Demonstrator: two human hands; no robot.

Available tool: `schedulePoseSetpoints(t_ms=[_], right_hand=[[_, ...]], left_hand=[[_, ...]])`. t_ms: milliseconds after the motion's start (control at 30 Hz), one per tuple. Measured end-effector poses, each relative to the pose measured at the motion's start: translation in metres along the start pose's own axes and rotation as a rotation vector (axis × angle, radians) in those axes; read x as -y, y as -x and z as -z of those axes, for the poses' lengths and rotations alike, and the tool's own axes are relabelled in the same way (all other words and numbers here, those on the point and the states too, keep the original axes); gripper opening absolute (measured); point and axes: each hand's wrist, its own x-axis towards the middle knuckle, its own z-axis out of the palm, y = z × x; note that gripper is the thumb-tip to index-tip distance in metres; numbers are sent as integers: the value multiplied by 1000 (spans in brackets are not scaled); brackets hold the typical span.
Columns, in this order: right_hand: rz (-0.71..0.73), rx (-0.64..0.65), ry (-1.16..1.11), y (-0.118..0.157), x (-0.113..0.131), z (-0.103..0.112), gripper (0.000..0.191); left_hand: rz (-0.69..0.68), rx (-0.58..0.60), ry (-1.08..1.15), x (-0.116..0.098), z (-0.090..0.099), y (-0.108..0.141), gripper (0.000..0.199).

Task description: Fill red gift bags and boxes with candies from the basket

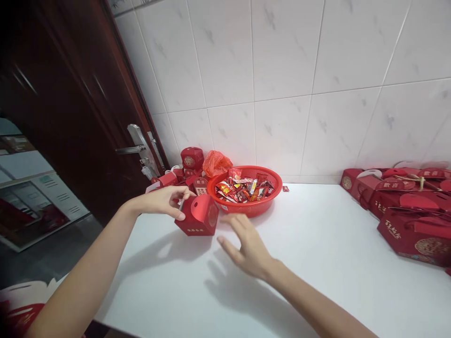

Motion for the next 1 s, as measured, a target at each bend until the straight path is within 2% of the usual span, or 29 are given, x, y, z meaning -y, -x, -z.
schedulePoseSetpoints(t_ms=[67, 133, 200, 300, 467, 600, 667, 767, 833, 900, 1000], right_hand=[[-85, -92, -54, -20, -2, 15, 29], [-166, -81, -98, -33, -2, 28, 27], [-220, 32, -119, -39, -1, 42, 24], [-246, 260, -71, -38, -1, 62, 25], [-250, 499, 39, -37, 3, 85, 16], [-254, 595, 56, -39, 8, 96, 11], [-266, 649, 64, -38, 9, 99, 20], [-297, 782, 66, -35, 8, 95, 31], [-290, 833, 83, -35, 8, 88, 25], [-291, 826, 132, -37, 8, 79, 16], [-352, 791, 260, -39, 9, 68, 14]], left_hand=[[-99, 87, -43, -28, -13, 3, 43], [-166, 149, -157, -52, -29, 2, 40], [-234, 166, -261, -67, -45, -1, 36], [-276, 212, -361, -75, -65, -11, 33], [-287, 245, -430, -73, -79, -34, 24], [-349, 246, -386, -65, -75, -50, 27], [-312, 278, -354, -57, -72, -55, 32], [-223, 353, -285, -41, -67, -63, 41], [-205, 394, -230, -32, -63, -67, 41], [-220, 425, -176, -26, -60, -71, 41], [-256, 462, -139, -20, -54, -74, 33]])
